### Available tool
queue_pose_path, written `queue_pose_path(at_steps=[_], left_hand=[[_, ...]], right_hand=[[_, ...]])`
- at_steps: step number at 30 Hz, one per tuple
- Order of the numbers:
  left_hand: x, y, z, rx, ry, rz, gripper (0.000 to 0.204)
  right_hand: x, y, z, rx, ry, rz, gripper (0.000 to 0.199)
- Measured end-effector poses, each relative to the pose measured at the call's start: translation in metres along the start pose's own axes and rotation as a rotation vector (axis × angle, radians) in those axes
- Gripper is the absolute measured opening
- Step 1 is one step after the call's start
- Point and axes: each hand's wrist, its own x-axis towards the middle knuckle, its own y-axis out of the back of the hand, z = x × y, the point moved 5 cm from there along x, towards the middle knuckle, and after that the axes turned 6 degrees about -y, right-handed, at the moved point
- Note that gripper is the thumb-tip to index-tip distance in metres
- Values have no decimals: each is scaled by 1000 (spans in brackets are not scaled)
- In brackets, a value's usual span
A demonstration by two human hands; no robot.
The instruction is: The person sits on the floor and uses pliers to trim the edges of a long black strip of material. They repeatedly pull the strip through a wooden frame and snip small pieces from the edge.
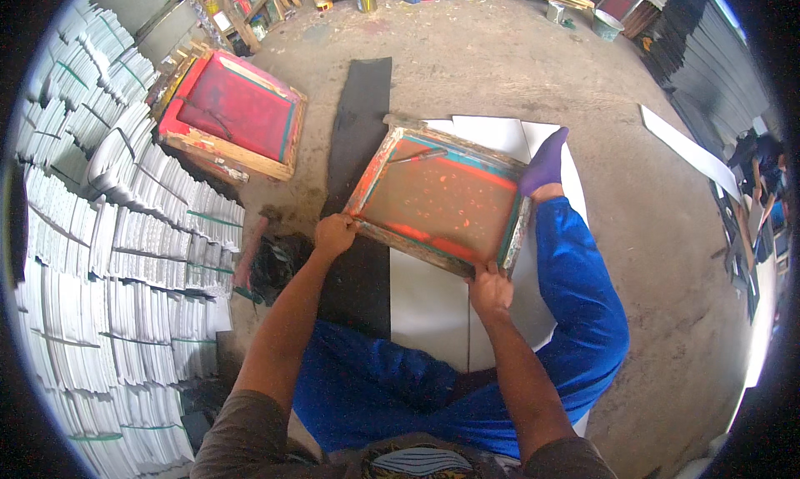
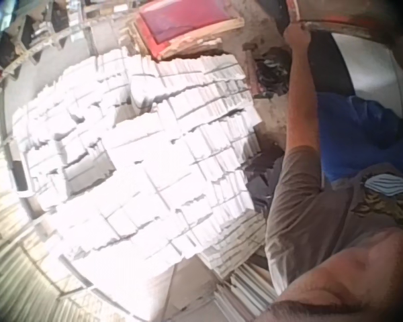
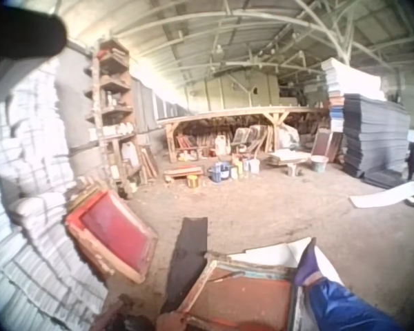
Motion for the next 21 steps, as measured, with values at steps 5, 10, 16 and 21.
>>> queue_pose_path(at_steps=[5, 10, 16, 21], left_hand=[[10, 32, -78, -396, 208, 314, 25], [-5, 127, -149, -297, 304, 323, 29], [-88, 119, -154, -400, 221, 250, 27], [-129, 119, -117, -106, 379, 18, 25]], right_hand=[[0, -3, -4, -43, -11, -41, 42], [5, -8, 0, -44, -60, -186, 50], [-1, -5, -6, -20, -22, -17, 41], [0, -4, -4, -6, -23, 2, 42]])
